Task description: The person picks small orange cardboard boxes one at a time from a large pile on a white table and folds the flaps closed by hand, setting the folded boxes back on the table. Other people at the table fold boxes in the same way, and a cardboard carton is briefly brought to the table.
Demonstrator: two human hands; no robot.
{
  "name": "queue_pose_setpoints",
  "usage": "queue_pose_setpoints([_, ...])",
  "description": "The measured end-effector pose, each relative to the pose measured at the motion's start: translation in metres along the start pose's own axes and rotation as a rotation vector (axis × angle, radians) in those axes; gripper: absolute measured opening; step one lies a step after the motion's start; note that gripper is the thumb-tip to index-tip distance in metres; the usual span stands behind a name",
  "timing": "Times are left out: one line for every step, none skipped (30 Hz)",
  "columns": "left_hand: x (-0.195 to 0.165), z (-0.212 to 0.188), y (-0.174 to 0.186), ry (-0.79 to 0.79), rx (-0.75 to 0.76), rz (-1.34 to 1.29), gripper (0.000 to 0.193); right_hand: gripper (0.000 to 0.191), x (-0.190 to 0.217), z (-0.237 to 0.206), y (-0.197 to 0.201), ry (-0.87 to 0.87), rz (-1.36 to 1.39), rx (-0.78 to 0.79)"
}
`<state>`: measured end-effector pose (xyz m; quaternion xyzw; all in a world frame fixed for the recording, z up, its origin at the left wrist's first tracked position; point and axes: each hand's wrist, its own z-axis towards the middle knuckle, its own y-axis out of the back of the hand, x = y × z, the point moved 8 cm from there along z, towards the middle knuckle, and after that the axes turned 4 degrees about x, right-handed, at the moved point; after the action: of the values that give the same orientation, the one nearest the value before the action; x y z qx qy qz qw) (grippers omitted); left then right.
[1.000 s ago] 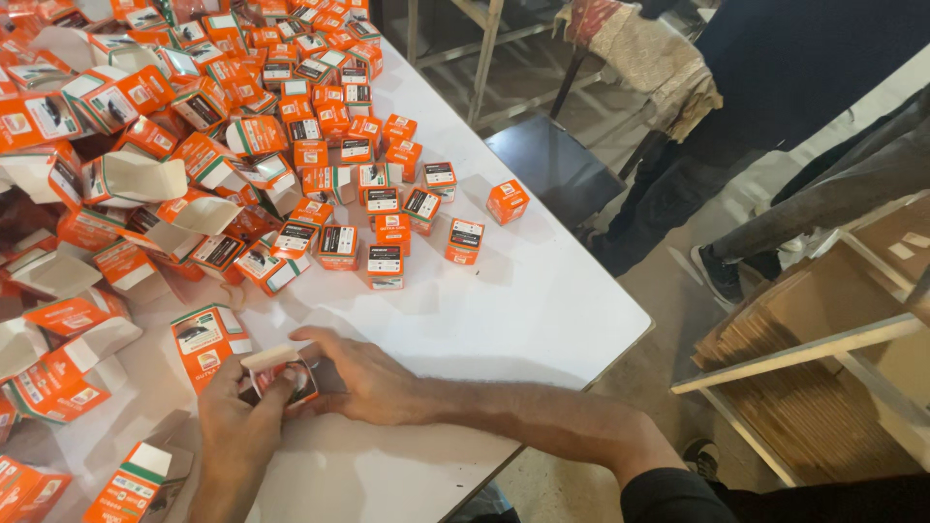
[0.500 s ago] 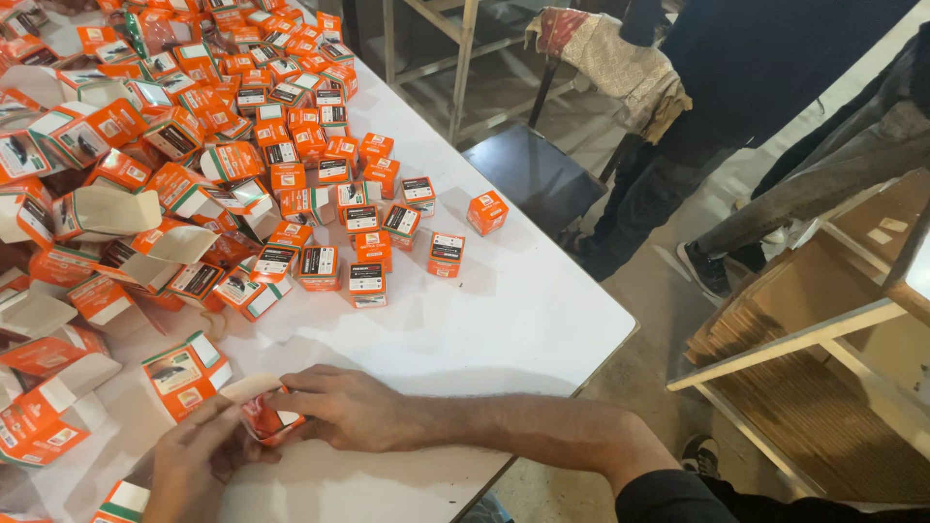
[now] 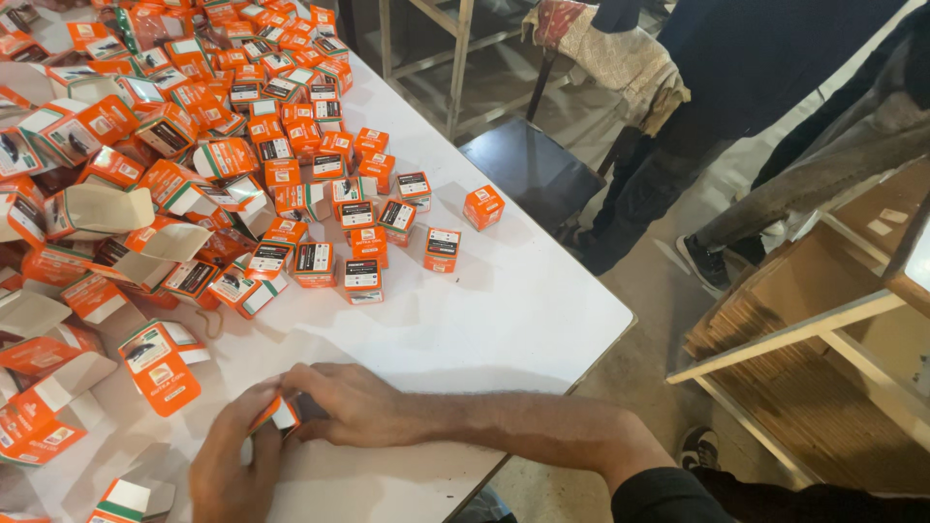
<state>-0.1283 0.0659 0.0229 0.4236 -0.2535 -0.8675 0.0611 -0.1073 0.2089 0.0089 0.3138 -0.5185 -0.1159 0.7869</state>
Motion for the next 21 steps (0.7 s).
queue_pose_setpoints([-0.001,-0.001,0.002,0.034,0.021,-0.061,0.026,0.055,-0.007,-0.001,-0.001,-0.078,0.055,0.012])
queue_pose_setpoints([-0.001,0.0,0.004,0.07,0.044,-0.122,0.024,0.057,-0.006,-0.001,0.001,-0.063,0.077,-0.002])
queue_pose_setpoints([-0.013,0.0,0.004,-0.054,0.094,-0.042,0.033,0.059,-0.005,-0.001,0.001,-0.047,0.1,-0.009])
queue_pose_setpoints([-0.023,0.0,0.005,-0.177,0.139,0.04,0.042,0.061,-0.005,0.0,0.002,-0.025,0.122,-0.011])
queue_pose_setpoints([-0.032,-0.001,0.004,-0.303,0.183,0.127,0.051,0.061,-0.005,0.001,0.002,-0.025,0.129,-0.009])
queue_pose_setpoints([-0.031,0.001,0.006,-0.285,0.169,0.131,0.045,0.061,-0.007,0.002,0.001,-0.025,0.14,-0.006])
queue_pose_setpoints([-0.029,0.002,0.008,-0.26,0.157,0.137,0.04,0.061,-0.008,0.003,0.0,-0.029,0.156,0.001])
queue_pose_setpoints([-0.027,0.002,0.009,-0.23,0.144,0.143,0.036,0.062,-0.009,0.004,0.0,-0.03,0.135,-0.002])
queue_pose_setpoints([-0.024,0.002,0.009,-0.187,0.143,0.094,0.032,0.062,-0.009,0.005,0.0,-0.029,0.116,0.0])
queue_pose_setpoints([-0.021,0.002,0.01,-0.143,0.137,0.046,0.029,0.063,-0.01,0.006,-0.001,-0.025,0.096,0.005])
queue_pose_setpoints([-0.017,0.002,0.01,-0.095,0.125,0.0,0.026,0.064,-0.011,0.006,-0.001,-0.027,0.081,0.004])
queue_pose_setpoints([-0.018,0.002,0.01,-0.112,0.134,-0.005,0.023,0.064,-0.012,0.007,-0.001,-0.03,0.07,0.005])
queue_pose_setpoints([-0.019,0.001,0.009,-0.129,0.147,-0.009,0.02,0.065,-0.012,0.007,0.0,-0.031,0.061,0.004])
queue_pose_setpoints([-0.02,0.001,0.01,-0.151,0.159,-0.014,0.017,0.064,-0.012,0.007,0.0,-0.026,0.077,0.009])
queue_pose_setpoints([-0.021,0.002,0.01,-0.176,0.166,-0.011,0.017,0.064,-0.012,0.008,0.001,-0.019,0.088,0.012])
queue_pose_setpoints([-0.022,0.002,0.011,-0.195,0.175,-0.011,0.017,0.063,-0.011,0.009,0.001,-0.016,0.102,0.018])
queue_pose_setpoints([-0.023,0.002,0.011,-0.216,0.186,-0.012,0.017,0.064,-0.011,0.009,0.003,-0.024,0.109,0.014])
queue_pose_setpoints([-0.024,0.002,0.01,-0.231,0.203,0.013,0.017,0.064,-0.01,0.01,0.004,-0.028,0.111,0.005])
queue_pose_setpoints([-0.024,0.002,0.01,-0.245,0.223,0.036,0.017,0.065,-0.01,0.011,0.006,-0.035,0.112,-0.004])
queue_pose_setpoints([-0.025,0.001,0.008,-0.258,0.246,0.057,0.018,0.065,-0.009,0.011,0.006,-0.035,0.11,-0.006])
queue_pose_setpoints([-0.028,0.0,0.008,-0.277,0.246,0.08,0.019,0.066,-0.007,0.012,0.007,-0.036,0.107,-0.011])
